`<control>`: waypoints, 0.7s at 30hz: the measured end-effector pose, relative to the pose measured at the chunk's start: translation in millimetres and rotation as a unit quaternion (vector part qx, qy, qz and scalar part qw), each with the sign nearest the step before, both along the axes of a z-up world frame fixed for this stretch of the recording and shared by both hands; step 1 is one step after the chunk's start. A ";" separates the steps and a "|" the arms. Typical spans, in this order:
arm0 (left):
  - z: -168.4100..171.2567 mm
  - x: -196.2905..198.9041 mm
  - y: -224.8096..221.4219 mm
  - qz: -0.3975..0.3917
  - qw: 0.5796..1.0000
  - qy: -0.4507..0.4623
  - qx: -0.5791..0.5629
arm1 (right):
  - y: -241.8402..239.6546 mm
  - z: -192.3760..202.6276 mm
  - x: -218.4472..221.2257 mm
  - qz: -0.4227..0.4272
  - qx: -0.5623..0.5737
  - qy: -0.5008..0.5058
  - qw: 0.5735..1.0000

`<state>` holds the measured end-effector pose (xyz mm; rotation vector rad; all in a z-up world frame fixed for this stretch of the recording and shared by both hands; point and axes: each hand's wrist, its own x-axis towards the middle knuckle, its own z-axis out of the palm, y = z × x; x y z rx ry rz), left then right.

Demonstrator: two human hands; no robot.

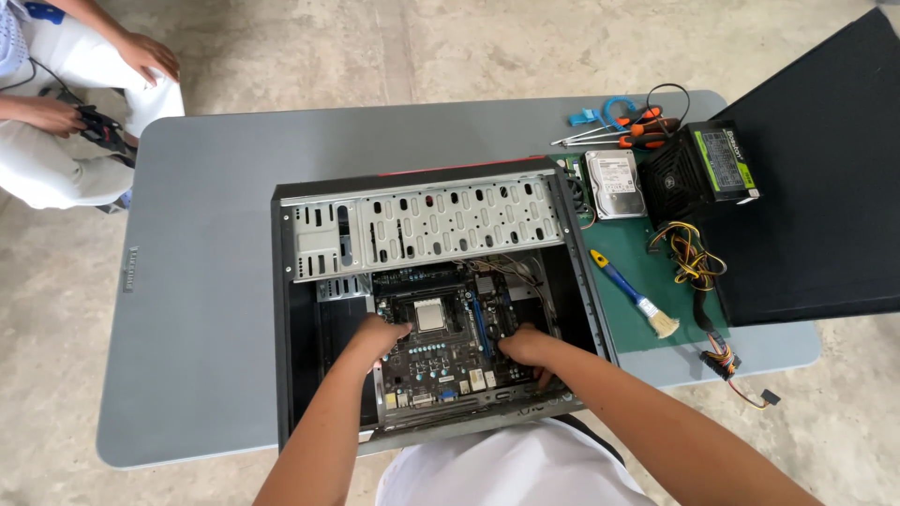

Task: Removing a motherboard from a computer case by unscrewing the mounting screws and lifting the component out.

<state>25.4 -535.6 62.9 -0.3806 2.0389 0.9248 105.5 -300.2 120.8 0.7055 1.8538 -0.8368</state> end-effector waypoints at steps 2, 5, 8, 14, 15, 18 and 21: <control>-14.8 -1.5 -6.2 0.016 1.000 0.004 0.023 | 2.4 4.2 -0.9 0.018 0.009 0.004 1.000; 2.6 0.5 -8.9 0.053 0.996 -0.006 0.065 | 19.2 -25.4 0.1 0.054 0.026 0.018 0.998; 33.2 6.9 -5.1 0.090 0.991 -0.029 0.098 | 21.6 -8.2 0.2 0.082 0.037 0.017 0.996; 68.8 22.6 -2.9 0.149 0.980 -0.071 0.107 | 15.3 43.4 6.4 0.172 0.035 -0.037 0.984; 89.1 23.4 1.0 0.158 0.978 -0.112 0.079 | 12.4 52.3 6.1 0.175 0.054 -0.055 0.981; 95.7 32.9 -1.9 0.222 0.960 -0.140 0.093 | 14.6 48.9 19.7 0.196 0.064 0.001 0.979; 107.5 44.1 -4.3 0.264 0.954 -0.134 0.050 | 18.4 53.9 32.8 0.207 0.065 0.059 0.975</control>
